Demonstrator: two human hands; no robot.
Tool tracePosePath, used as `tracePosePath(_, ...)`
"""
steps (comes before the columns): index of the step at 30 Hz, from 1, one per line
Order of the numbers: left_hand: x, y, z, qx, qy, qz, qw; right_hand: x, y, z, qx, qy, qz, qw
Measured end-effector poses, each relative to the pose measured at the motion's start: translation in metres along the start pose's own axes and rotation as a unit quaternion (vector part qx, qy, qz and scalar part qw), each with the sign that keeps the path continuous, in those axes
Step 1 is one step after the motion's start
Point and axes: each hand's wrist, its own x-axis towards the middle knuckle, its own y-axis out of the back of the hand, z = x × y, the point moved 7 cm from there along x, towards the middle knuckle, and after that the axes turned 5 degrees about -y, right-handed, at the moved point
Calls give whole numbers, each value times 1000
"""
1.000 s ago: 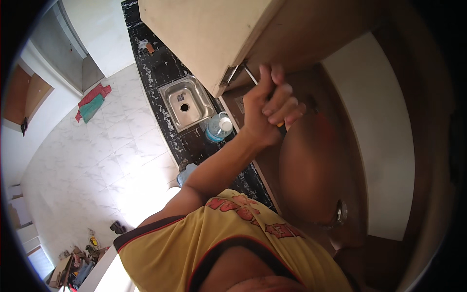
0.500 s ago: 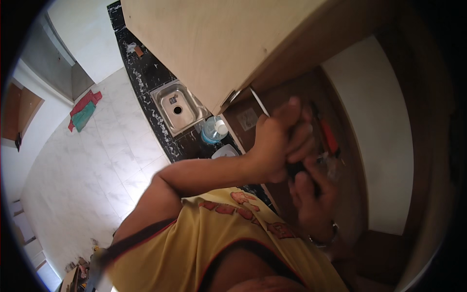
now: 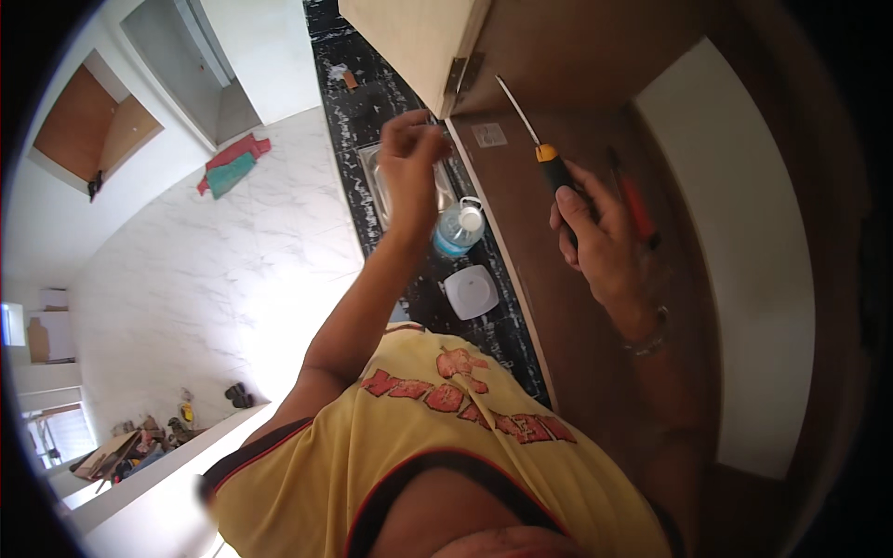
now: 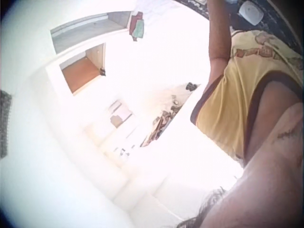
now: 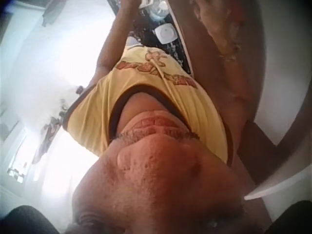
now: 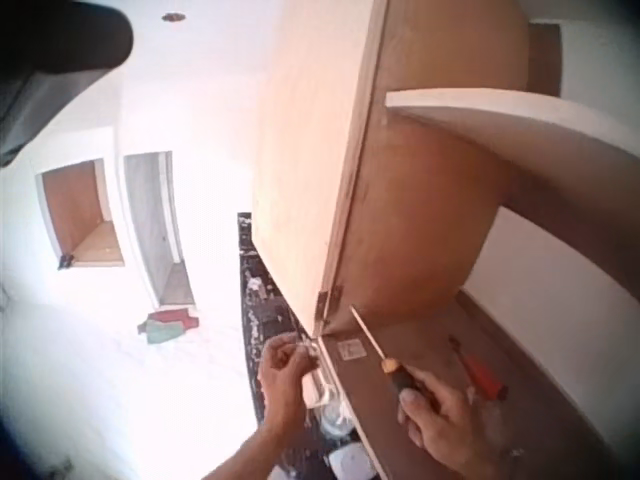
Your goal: The person uses a screwdriver to secure a hinge on a cabinet door and then closes the door.
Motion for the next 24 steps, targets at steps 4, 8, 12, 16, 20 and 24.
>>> tracePosePath(4,18,39,-6,137,-76,36,987,-27,5,17,27,-7,-26,999)
tracePosePath(8,23,-1,13,353,-270,54,894,-46,11,36,-62,33,-38,997)
tracePosePath(12,28,-66,44,396,-390,31,831,-68,21,9,-130,95,-25,987)
tracePosePath(16,46,-65,40,411,-448,49,793,-82,28,-25,-182,208,-3,961)
tracePosePath(20,46,-58,79,446,-363,-16,818,-95,30,-84,-170,394,53,902)
tracePosePath(24,65,-136,220,261,-484,-100,829,-118,35,-155,-173,498,118,841)
